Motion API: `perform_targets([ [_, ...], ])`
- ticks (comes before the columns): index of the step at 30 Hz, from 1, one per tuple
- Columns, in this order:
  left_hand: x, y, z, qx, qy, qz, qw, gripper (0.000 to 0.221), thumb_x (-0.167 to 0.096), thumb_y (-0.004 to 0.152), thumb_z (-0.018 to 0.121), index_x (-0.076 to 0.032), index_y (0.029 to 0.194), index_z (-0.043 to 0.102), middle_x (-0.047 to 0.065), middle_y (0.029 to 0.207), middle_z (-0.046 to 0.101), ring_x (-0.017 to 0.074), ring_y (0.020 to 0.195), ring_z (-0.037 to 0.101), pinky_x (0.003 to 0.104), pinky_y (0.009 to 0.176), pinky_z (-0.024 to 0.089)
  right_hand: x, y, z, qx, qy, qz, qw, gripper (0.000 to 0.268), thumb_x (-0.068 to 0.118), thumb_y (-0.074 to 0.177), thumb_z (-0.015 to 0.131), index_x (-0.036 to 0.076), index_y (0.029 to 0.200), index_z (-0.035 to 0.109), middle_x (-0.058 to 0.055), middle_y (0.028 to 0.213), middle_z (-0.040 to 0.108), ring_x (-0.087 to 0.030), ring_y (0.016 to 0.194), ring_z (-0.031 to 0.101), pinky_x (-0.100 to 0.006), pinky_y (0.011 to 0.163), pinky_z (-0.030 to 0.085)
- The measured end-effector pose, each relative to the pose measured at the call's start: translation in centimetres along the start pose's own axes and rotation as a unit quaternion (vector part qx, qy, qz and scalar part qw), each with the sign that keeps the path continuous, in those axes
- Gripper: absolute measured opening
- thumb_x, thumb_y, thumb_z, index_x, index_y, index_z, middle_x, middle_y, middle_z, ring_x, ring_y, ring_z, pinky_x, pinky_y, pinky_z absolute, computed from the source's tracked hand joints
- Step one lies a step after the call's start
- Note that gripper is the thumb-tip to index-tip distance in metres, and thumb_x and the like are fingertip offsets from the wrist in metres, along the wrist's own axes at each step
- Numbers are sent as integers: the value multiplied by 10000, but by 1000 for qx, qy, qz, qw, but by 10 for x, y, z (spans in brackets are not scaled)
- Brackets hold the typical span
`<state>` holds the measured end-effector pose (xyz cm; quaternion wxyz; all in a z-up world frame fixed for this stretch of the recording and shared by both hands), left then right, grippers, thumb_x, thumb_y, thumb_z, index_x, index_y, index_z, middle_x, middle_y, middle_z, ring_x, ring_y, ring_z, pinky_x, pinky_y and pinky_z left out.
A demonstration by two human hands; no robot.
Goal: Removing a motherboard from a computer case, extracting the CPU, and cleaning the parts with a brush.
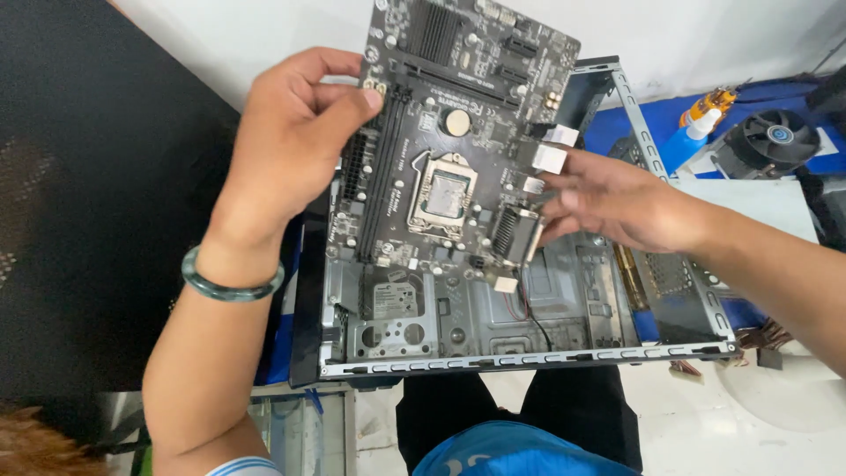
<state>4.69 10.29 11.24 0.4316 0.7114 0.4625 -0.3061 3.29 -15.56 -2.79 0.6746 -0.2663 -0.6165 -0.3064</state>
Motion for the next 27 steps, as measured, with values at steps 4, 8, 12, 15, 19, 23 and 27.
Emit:
perform_targets([
  [4,8,-1,28,57,-2,-42,998,225,-220,1017,616,-70,1184,607,-106,516,383,28,445,245,268,468,248,-15,-18,-13,-5,-236,68,969,863,430,831,615,106,1548,261,-89,1413,522,-236,1250,640,-422,1013,569],
  [8,20,-1,60,150,41,-86,984,269,-255,1002,612,-105,1213,540,-40,739,592,103,573,500,283,648,406,-23,-36,-55,-213,-341,174,899,408,452,1011,568,84,981,394,-8,649,301,-127,575,314,-328,493,284],
  [12,36,-3,70,242,50,-167,955,209,-205,1025,638,-88,1081,475,4,639,649,181,746,817,298,788,626,-17,-49,-65,-260,-313,221,886,496,474,958,654,98,895,337,-2,702,247,-134,595,221,-351,505,200],
  [15,44,1,70,269,84,-207,937,186,-172,972,687,-100,950,517,96,899,829,182,854,819,319,841,685,-16,-38,-54,-207,-232,100,945,374,233,944,646,80,1271,549,-52,980,618,-166,898,574,-332,759,464],
  [19,61,16,66,301,151,-192,922,212,-234,933,745,-117,935,568,51,937,848,151,876,806,302,731,587,-11,-28,-39,-188,-243,102,946,468,246,916,636,89,1346,537,-44,1121,686,-163,1084,628,-345,922,499],
  [23,65,22,66,326,197,-141,914,167,-252,880,777,-127,928,677,31,1074,845,157,1005,805,343,905,609,-19,-33,-45,-226,-246,177,926,412,265,901,668,94,1270,604,-55,1034,712,-178,968,643,-341,839,490],
  [27,68,19,63,341,167,-101,920,163,-253,877,768,-123,890,672,31,1032,855,145,995,822,319,857,642,-15,-30,-41,-207,-268,193,921,398,251,908,680,122,1281,624,-50,974,740,-175,933,679,-343,828,516],
])
Point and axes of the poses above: each hand's wrist, its own y-axis towards the middle knuckle, its own z-axis out of the palm, x = y × z, the point moved 9 cm from there along y, towards the middle knuckle
